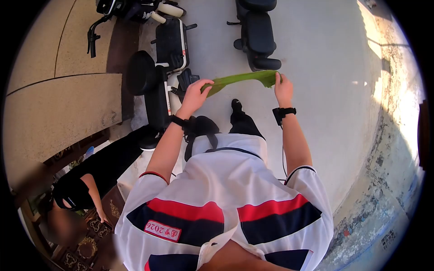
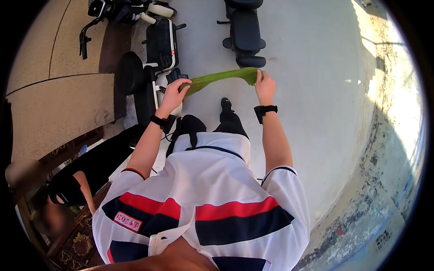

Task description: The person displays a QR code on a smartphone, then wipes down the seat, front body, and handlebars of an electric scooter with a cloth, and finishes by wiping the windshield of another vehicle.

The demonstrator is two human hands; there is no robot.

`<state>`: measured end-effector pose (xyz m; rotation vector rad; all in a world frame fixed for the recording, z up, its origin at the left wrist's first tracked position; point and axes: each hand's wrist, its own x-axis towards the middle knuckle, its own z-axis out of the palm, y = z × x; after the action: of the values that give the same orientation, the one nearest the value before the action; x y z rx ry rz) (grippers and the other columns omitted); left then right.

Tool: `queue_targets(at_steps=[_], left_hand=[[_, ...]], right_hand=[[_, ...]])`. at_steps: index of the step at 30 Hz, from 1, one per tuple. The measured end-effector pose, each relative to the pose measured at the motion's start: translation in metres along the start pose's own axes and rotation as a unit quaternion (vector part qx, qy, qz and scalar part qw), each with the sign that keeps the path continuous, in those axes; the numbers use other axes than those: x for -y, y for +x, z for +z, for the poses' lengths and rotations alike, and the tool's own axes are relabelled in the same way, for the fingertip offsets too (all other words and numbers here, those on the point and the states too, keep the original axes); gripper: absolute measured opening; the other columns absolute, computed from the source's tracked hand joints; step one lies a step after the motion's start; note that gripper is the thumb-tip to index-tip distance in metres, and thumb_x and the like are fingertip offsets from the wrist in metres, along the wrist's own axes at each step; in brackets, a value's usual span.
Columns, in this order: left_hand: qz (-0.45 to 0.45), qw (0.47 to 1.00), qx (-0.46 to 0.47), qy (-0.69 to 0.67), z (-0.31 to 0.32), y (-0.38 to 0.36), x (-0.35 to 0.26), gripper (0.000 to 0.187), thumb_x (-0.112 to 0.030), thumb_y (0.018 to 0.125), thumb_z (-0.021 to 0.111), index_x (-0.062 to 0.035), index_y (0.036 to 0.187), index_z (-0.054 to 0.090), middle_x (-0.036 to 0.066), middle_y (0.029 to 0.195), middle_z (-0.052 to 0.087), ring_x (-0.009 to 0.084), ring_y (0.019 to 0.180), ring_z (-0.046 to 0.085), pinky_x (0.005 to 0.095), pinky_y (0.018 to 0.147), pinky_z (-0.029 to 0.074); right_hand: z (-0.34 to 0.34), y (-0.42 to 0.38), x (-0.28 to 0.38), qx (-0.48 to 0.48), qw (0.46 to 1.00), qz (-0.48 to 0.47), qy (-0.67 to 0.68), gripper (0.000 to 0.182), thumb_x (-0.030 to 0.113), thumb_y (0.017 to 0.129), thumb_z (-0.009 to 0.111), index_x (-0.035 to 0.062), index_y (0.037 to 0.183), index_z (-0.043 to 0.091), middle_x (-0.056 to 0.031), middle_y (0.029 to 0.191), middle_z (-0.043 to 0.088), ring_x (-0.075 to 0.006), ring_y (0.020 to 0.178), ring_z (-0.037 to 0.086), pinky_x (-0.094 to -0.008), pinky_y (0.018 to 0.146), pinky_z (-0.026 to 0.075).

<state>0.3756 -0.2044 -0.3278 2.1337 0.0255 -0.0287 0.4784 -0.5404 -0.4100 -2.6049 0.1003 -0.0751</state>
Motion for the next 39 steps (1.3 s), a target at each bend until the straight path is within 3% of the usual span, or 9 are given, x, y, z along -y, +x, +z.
queue_targets(at_steps=[4,7,8,12,16,22,29,33,39], left_hand=[[-0.019,0.998,0.063,0.024,0.042,0.043,0.005,0.021,-0.011,0.089,0.065,-0.0076,0.109,0.067,0.017,0.095,0.069,0.0352,0.078,0.064,0.0387,0.071,0.051],[-0.054,0.991,0.114,0.046,0.06,0.073,0.009,0.02,-0.014,0.09,0.064,-0.0097,0.109,0.067,0.018,0.09,0.069,0.0376,0.075,0.063,0.0406,0.069,0.051],[-0.044,0.992,0.112,0.035,0.066,0.081,0.01,0.019,-0.015,0.091,0.063,-0.0099,0.109,0.068,0.018,0.088,0.068,0.0388,0.076,0.064,0.0415,0.069,0.05],[-0.049,0.988,0.138,0.042,0.082,0.112,0.02,0.02,-0.013,0.091,0.063,-0.0091,0.11,0.068,0.017,0.087,0.069,0.0345,0.073,0.064,0.039,0.067,0.05],[-0.092,0.982,0.161,-0.016,0.083,0.14,0.031,0.021,-0.009,0.093,0.061,-0.0077,0.114,0.067,0.012,0.08,0.069,0.0237,0.066,0.064,0.0336,0.064,0.049],[-0.01,0.976,0.203,-0.075,0.092,0.194,0.057,0.027,-0.006,0.094,0.057,-0.0074,0.12,0.064,0.011,0.099,0.069,0.022,0.085,0.067,0.0325,0.075,0.051],[0.09,0.946,0.308,-0.044,0.128,0.225,0.042,0.047,-0.002,0.09,0.059,-0.0075,0.136,0.051,0.015,0.126,0.06,0.0332,0.114,0.058,0.0376,0.097,0.047],[0.067,0.932,0.354,-0.04,0.155,0.214,0.058,0.071,-0.007,0.086,0.067,-0.0067,0.149,0.034,0.018,0.146,0.043,0.0355,0.133,0.044,0.0392,0.109,0.038],[-0.013,0.947,0.316,-0.047,0.192,0.195,0.073,0.086,-0.017,0.081,0.077,-0.0043,0.151,0.027,0.022,0.15,0.034,0.0356,0.138,0.037,0.0385,0.112,0.035]], right_hand=[[-0.011,0.011,-0.011,0.062,0.964,0.218,0.141,0.031,0.029,0.101,0.054,0.0015,0.094,0.065,-0.018,0.079,0.069,-0.0314,0.063,0.067,-0.0426,0.06,0.05],[0.055,0.023,-0.057,-0.054,0.896,0.254,0.36,0.024,0.023,0.101,0.052,0.0022,0.104,0.064,-0.0188,0.085,0.07,-0.0268,0.069,0.07,-0.0401,0.066,0.053],[0.059,0.031,-0.054,-0.087,0.906,0.239,0.34,0.023,0.018,0.1,0.052,0.0043,0.117,0.062,-0.0213,0.096,0.07,-0.0306,0.082,0.071,-0.0393,0.076,0.054],[0.072,0.049,-0.038,-0.009,0.964,0.113,0.242,0.03,0.008,0.096,0.05,0.0079,0.126,0.056,-0.0226,0.113,0.066,-0.0417,0.109,0.062,-0.0425,0.091,0.051],[0.085,0.056,-0.029,0.013,0.994,-0.022,0.111,0.044,0.0,0.087,0.05,0.0129,0.128,0.058,-0.0177,0.124,0.062,-0.0378,0.128,0.049,-0.0471,0.105,0.041],[0.067,0.071,-0.021,0.13,0.983,-0.129,0.029,0.045,0.003,0.086,0.053,0.0151,0.128,0.06,-0.0151,0.123,0.064,-0.034,0.127,0.05,-0.0478,0.106,0.04],[0.08,0.069,-0.02,0.098,0.991,-0.045,0.078,0.033,0.014,0.09,0.061,0.0105,0.123,0.062,-0.016,0.121,0.063,-0.0392,0.124,0.05,-0.0467,0.105,0.04],[0.097,0.072,-0.032,0.071,0.993,-0.066,0.061,0.031,0.018,0.093,0.06,0.0058,0.121,0.061,-0.0177,0.119,0.063,-0.0408,0.124,0.049,-0.0462,0.105,0.041],[0.098,0.087,-0.056,0.118,0.974,0.025,0.193,0.027,0.019,0.098,0.052,0.0024,0.119,0.059,-0.0207,0.117,0.063,-0.0429,0.113,0.055,-0.0461,0.096,0.045]])
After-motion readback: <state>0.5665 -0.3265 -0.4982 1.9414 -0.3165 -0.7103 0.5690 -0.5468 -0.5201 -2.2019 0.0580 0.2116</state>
